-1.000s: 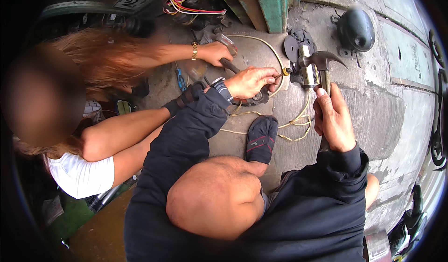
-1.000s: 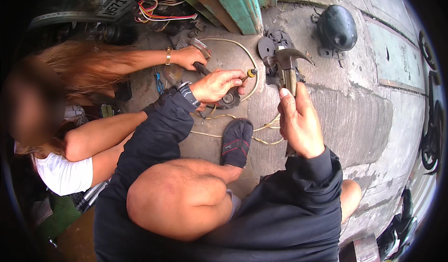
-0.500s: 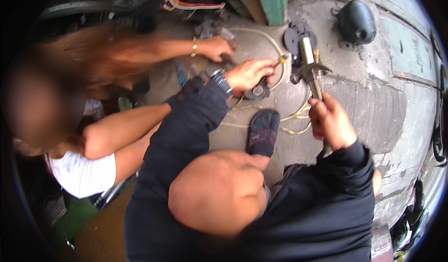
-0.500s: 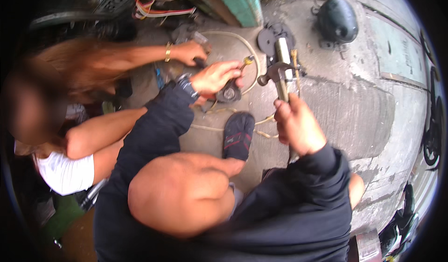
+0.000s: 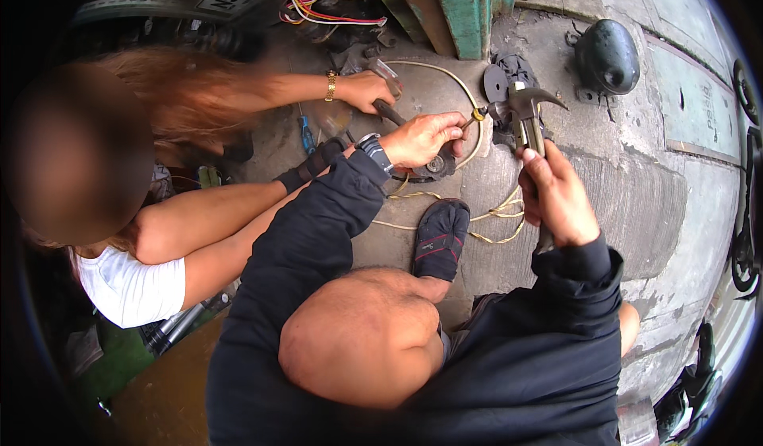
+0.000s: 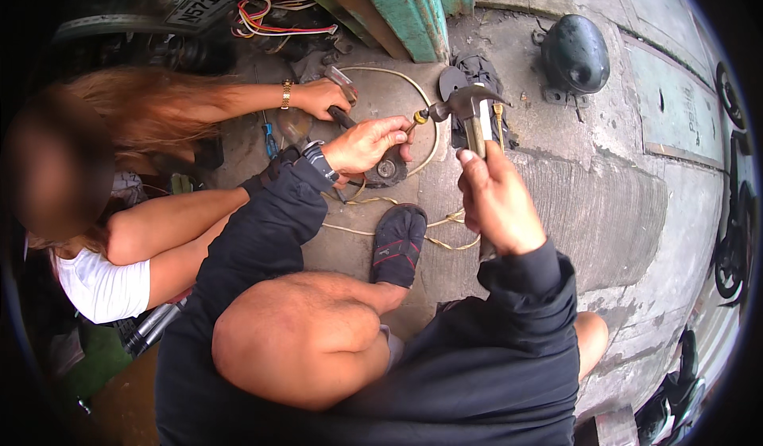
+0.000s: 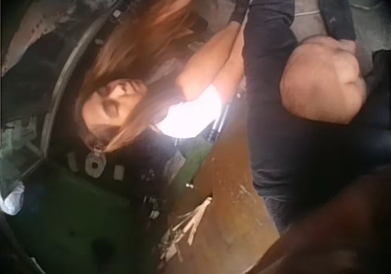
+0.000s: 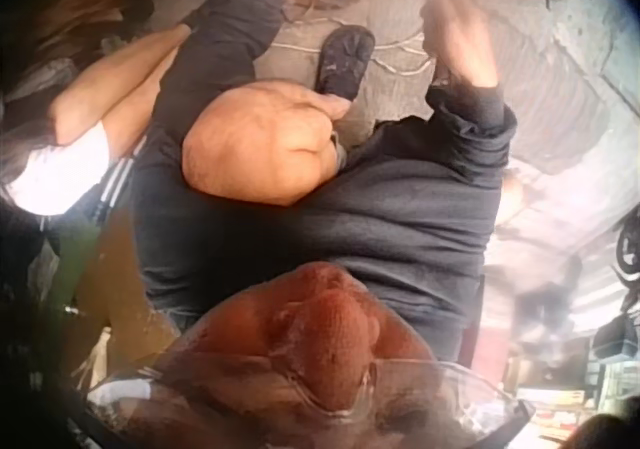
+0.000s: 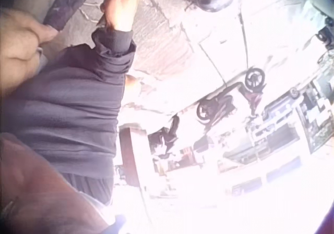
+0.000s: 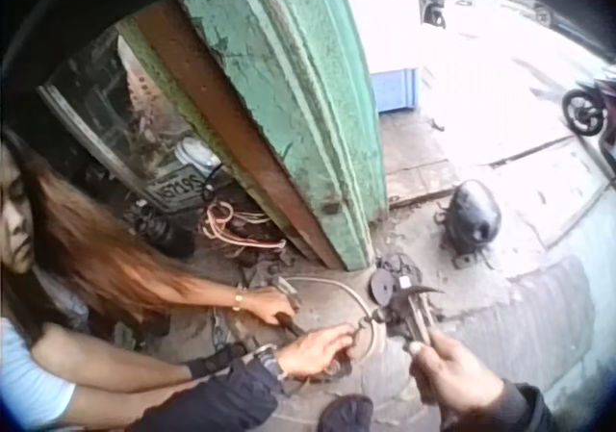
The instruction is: The person disassembles metal motor components by hand, using a hammer to strike a part held by an assistant. The person also handles a cloth and a pair of pliers during the process.
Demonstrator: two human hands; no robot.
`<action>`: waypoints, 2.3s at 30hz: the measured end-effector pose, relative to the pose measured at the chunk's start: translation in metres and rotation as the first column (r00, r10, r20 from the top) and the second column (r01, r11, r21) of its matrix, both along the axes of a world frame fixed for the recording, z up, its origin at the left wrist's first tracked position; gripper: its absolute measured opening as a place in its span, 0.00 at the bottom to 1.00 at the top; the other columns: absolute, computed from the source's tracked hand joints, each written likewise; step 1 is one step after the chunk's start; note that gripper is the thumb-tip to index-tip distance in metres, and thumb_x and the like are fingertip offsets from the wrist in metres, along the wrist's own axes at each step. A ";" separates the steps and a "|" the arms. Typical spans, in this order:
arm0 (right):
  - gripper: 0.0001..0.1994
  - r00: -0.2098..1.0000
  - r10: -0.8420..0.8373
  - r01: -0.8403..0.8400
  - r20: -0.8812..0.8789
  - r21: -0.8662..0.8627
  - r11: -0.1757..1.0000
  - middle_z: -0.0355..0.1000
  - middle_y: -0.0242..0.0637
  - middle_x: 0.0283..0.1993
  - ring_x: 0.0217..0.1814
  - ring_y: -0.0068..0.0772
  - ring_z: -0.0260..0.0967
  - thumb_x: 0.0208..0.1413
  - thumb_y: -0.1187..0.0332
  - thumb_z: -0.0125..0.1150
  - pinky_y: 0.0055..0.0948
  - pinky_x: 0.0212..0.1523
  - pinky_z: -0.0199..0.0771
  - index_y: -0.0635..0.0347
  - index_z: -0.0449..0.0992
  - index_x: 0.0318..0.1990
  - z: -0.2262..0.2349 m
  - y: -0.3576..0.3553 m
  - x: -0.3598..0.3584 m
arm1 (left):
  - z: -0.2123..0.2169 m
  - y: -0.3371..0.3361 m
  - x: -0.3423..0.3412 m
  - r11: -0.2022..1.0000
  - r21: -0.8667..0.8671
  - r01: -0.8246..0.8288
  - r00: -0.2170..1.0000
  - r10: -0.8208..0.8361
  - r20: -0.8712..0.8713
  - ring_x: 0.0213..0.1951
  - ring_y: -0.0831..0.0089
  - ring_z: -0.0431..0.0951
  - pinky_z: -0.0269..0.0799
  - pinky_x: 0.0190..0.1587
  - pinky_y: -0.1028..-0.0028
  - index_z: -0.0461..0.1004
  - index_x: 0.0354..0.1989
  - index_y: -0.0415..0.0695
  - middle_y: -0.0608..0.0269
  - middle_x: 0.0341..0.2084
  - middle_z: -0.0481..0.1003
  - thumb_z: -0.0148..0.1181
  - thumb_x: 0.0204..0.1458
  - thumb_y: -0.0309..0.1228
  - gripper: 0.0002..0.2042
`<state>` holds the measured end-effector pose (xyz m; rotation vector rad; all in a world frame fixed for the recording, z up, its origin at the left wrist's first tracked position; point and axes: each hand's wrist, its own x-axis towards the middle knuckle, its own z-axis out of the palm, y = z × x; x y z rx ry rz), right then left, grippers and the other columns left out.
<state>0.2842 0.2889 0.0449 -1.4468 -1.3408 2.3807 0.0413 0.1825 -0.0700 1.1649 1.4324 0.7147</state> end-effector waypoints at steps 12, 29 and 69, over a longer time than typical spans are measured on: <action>0.08 0.957 0.291 -0.290 0.004 -0.055 0.955 0.61 0.25 0.26 0.17 0.18 0.53 0.68 0.62 0.52 0.23 0.16 0.54 0.56 0.69 0.45 -0.005 0.003 -0.001 | -0.012 -0.021 -0.017 0.995 -0.039 -0.089 0.996 0.088 -0.032 0.38 0.73 0.81 0.74 0.45 0.71 0.71 0.45 0.37 0.62 0.30 0.79 0.47 0.68 0.29 0.09; 0.12 0.989 -0.131 0.134 -0.072 0.045 0.990 0.58 0.24 0.25 0.17 0.13 0.51 0.71 0.59 0.48 0.19 0.17 0.53 0.57 0.68 0.51 0.002 -0.007 -0.020 | -0.018 -0.019 -0.020 0.971 -0.074 -0.228 0.931 0.240 0.275 0.42 0.74 0.79 0.74 0.50 0.73 0.70 0.47 0.39 0.62 0.37 0.77 0.43 0.71 0.30 0.10; 0.14 0.993 -0.071 0.093 -0.093 0.255 0.963 0.60 0.25 0.23 0.15 0.14 0.52 0.72 0.57 0.46 0.19 0.14 0.54 0.60 0.70 0.48 0.013 0.002 -0.038 | -0.014 -0.023 -0.020 0.970 -0.070 -0.232 0.942 0.242 0.232 0.40 0.74 0.79 0.74 0.47 0.72 0.70 0.44 0.38 0.62 0.33 0.77 0.43 0.70 0.29 0.09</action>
